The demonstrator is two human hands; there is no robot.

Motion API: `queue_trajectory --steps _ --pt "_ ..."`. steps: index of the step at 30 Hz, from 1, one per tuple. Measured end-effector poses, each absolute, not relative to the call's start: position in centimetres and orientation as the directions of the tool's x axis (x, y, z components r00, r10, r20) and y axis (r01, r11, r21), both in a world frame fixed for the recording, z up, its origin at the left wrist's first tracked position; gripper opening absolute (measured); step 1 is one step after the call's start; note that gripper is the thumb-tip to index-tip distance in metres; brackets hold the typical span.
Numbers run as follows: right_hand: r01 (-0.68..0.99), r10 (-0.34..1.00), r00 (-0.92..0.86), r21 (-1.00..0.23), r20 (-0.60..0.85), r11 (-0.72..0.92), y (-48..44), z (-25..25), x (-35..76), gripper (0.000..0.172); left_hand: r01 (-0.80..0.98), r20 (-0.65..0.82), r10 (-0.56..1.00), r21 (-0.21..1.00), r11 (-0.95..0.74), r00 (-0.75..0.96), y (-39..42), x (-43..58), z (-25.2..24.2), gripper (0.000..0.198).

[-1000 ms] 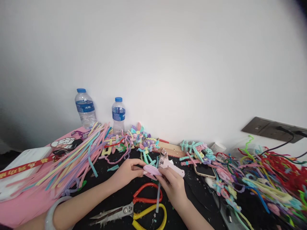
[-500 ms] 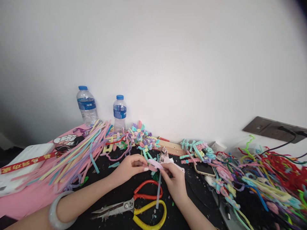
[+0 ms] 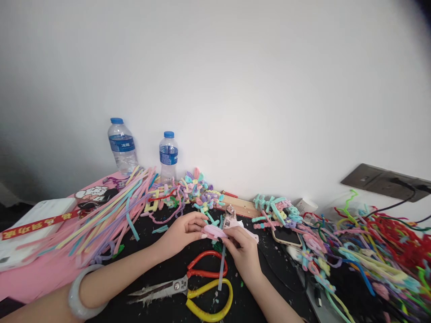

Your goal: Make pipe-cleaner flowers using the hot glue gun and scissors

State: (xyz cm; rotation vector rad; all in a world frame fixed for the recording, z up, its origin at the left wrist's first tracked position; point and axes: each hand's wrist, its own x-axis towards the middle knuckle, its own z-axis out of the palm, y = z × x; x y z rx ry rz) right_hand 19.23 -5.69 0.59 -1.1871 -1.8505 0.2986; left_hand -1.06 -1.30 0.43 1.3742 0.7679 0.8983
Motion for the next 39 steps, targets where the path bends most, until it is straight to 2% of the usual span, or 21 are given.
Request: queue_trajectory --steps 6,15,21,26,31,39 --pt "0.605 0.835 -0.136 -0.623 0.533 0.496 -5.6 0.2 19.3 0.023 -0.082 0.075 0.845 0.996 -0.037 0.529 -1.3 -1.1 0.2 0.020" --pt "0.613 0.832 -0.135 -0.615 0.537 0.496 -5.5 -0.3 19.4 0.022 -0.171 0.098 0.820 0.985 0.000 0.564 -1.3 -1.1 -0.1 0.031" --pt "0.618 0.830 -0.148 -0.605 0.538 0.502 -5.8 -0.4 19.3 0.024 -0.164 0.044 0.839 0.985 0.055 0.542 -1.3 -1.0 0.2 0.028" --pt "0.595 0.852 -0.143 -0.645 0.503 0.481 -5.8 -0.4 19.2 0.025 -0.147 0.017 0.849 0.987 0.071 0.528 -1.4 -1.0 0.4 0.026" --pt "0.574 0.869 -0.088 -0.688 0.487 0.444 -6.0 0.0 19.1 0.020 -0.150 -0.061 0.858 0.976 0.158 0.510 -1.5 -1.1 0.6 0.025" --pt "0.563 0.845 -0.020 -0.693 0.534 0.451 -6.0 0.2 19.1 0.015 -0.304 -0.018 0.884 0.936 0.180 0.468 -1.3 -1.5 0.8 0.023"
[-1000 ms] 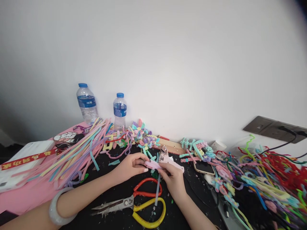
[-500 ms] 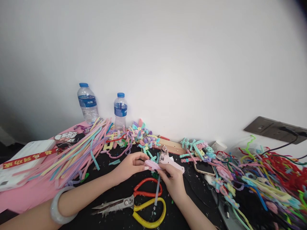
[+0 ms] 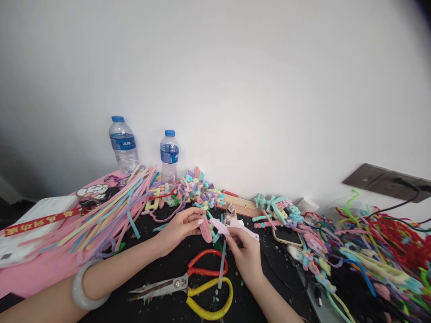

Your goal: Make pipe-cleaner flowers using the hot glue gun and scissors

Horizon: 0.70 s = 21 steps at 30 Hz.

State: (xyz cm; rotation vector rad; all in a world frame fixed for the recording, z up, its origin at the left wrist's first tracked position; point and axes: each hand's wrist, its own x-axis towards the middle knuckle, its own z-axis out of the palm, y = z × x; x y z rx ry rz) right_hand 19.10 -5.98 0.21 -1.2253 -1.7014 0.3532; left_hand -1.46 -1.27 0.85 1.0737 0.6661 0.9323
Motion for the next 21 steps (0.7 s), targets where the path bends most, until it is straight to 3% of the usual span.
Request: queue_trajectory --steps 6,14,21 --pt "0.577 0.836 -0.032 -0.673 0.548 0.463 -5.99 0.19 19.11 0.014 -0.252 -0.085 0.878 0.941 0.227 0.470 -1.46 -1.40 1.07 0.025" --pt "0.597 0.823 -0.045 -0.645 0.567 0.477 -5.97 0.07 19.19 0.016 -0.150 0.016 0.892 0.987 0.058 0.451 -1.41 -0.88 0.86 0.036" --pt "0.624 0.787 -0.107 -0.575 0.607 0.529 -5.92 0.16 19.19 0.018 -0.006 -0.077 0.858 0.996 0.093 0.507 -1.41 -1.09 1.26 0.037"
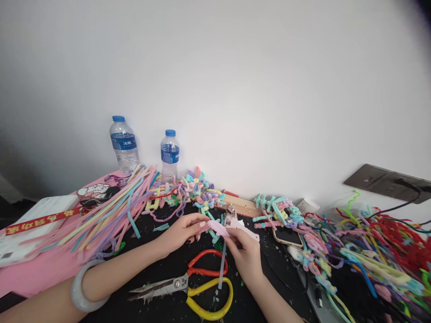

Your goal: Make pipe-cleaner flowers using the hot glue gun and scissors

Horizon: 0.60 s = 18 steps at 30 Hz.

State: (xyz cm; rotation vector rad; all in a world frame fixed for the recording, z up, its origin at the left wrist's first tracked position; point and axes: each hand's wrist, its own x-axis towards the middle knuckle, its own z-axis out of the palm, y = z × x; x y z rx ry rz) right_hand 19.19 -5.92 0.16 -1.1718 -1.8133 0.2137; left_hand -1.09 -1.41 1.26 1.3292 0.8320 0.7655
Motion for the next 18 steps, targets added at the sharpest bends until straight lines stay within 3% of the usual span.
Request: queue_trajectory --steps 9,13,18 --pt "0.644 0.683 -0.324 -0.377 0.655 0.666 -6.03 -0.30 19.48 0.015 -0.157 -0.138 0.803 0.948 0.275 0.580 -1.34 -1.30 0.37 0.046" --pt "0.656 0.650 -0.414 -0.286 0.637 0.698 -6.18 -0.10 19.37 0.017 -0.118 -0.161 0.749 0.945 0.305 0.643 -1.57 -1.26 0.24 0.045" --pt "0.660 0.667 -0.461 -0.277 0.585 0.699 -6.21 0.48 19.19 0.018 -0.056 -0.180 0.720 0.955 0.291 0.671 -1.73 -1.26 0.35 0.046"
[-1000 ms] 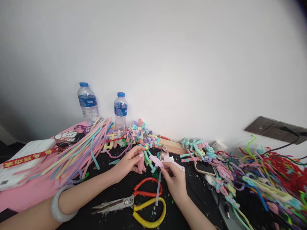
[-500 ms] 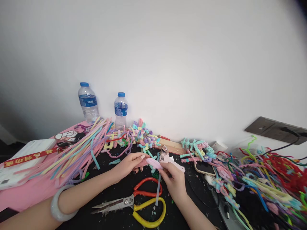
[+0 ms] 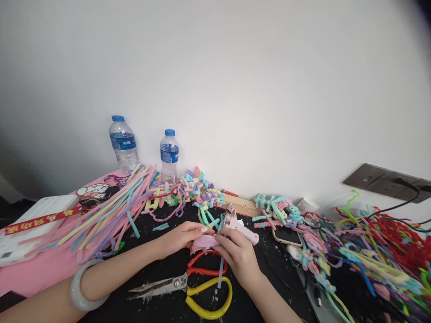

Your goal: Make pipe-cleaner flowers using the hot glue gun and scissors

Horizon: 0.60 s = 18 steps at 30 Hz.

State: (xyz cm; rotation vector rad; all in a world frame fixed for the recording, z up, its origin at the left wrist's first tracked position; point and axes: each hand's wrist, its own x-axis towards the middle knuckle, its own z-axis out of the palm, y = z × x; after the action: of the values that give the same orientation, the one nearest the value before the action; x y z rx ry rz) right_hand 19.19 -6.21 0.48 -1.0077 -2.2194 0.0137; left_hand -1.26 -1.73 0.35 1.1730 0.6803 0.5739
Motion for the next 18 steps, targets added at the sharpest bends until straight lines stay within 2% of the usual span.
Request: queue_trajectory --steps 5,11,18 --pt "0.637 0.674 -0.463 -0.312 0.575 0.705 -6.3 0.5 19.2 0.019 -0.024 -0.201 0.746 0.960 0.279 0.635 -1.8 -1.2 0.8 0.045" --pt "0.612 0.670 -0.469 -0.334 0.576 0.716 -6.4 0.6 19.1 0.018 0.064 -0.148 0.730 0.988 0.141 0.667 -1.8 -1.3 1.4 0.040" --pt "0.616 0.698 -0.445 -0.374 0.561 0.693 -6.3 0.5 19.2 0.017 0.095 -0.129 0.701 0.992 0.088 0.701 -1.8 -1.7 1.9 0.033"
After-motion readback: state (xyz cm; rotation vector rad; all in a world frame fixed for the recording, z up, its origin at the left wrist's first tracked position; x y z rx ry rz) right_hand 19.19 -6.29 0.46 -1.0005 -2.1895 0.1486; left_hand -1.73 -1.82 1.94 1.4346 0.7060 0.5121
